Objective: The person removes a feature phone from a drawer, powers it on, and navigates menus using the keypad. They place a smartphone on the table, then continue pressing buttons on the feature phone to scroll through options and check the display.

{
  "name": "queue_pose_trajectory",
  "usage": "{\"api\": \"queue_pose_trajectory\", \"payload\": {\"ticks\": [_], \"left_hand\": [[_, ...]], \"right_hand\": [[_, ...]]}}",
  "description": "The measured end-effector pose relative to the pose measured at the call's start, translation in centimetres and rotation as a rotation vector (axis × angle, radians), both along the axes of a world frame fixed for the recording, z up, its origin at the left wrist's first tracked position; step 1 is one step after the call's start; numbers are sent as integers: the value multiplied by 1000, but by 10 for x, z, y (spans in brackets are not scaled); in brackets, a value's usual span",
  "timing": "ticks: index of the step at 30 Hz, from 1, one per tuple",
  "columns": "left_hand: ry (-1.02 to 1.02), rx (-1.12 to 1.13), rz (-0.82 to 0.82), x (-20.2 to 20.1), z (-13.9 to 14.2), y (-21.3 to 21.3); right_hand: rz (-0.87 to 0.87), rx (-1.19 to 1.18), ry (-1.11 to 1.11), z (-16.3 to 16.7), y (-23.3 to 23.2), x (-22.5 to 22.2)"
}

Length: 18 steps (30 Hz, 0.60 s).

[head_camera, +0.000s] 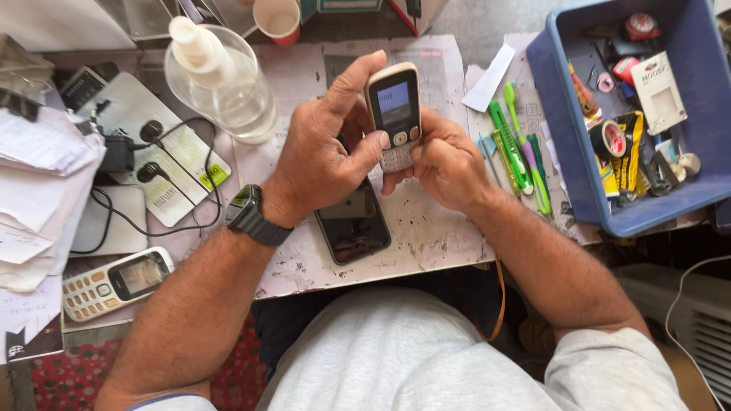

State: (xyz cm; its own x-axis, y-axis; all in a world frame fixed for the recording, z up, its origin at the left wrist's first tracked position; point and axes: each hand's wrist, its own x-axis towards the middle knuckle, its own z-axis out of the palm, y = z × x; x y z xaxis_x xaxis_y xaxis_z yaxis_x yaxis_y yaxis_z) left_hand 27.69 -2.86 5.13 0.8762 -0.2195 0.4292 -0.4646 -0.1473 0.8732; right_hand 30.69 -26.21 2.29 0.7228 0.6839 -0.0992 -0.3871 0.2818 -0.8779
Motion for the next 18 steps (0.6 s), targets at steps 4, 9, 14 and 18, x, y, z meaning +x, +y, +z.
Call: {"api": "queue_pose_trajectory", "payload": {"ticks": [4, 9, 14, 18], "left_hand": [[-1, 113, 44, 0, 5, 0], [-119, 202, 74, 0, 3, 3], [-132, 247, 94, 0, -1, 3], [-166, 214, 98, 1, -2, -1]], "right_hand": [[48, 53, -2, 4, 2, -1], [66, 7, -92, 8, 7, -4], [77, -12, -112, 7, 6, -4], [102, -11, -173, 3, 5, -2]]}}
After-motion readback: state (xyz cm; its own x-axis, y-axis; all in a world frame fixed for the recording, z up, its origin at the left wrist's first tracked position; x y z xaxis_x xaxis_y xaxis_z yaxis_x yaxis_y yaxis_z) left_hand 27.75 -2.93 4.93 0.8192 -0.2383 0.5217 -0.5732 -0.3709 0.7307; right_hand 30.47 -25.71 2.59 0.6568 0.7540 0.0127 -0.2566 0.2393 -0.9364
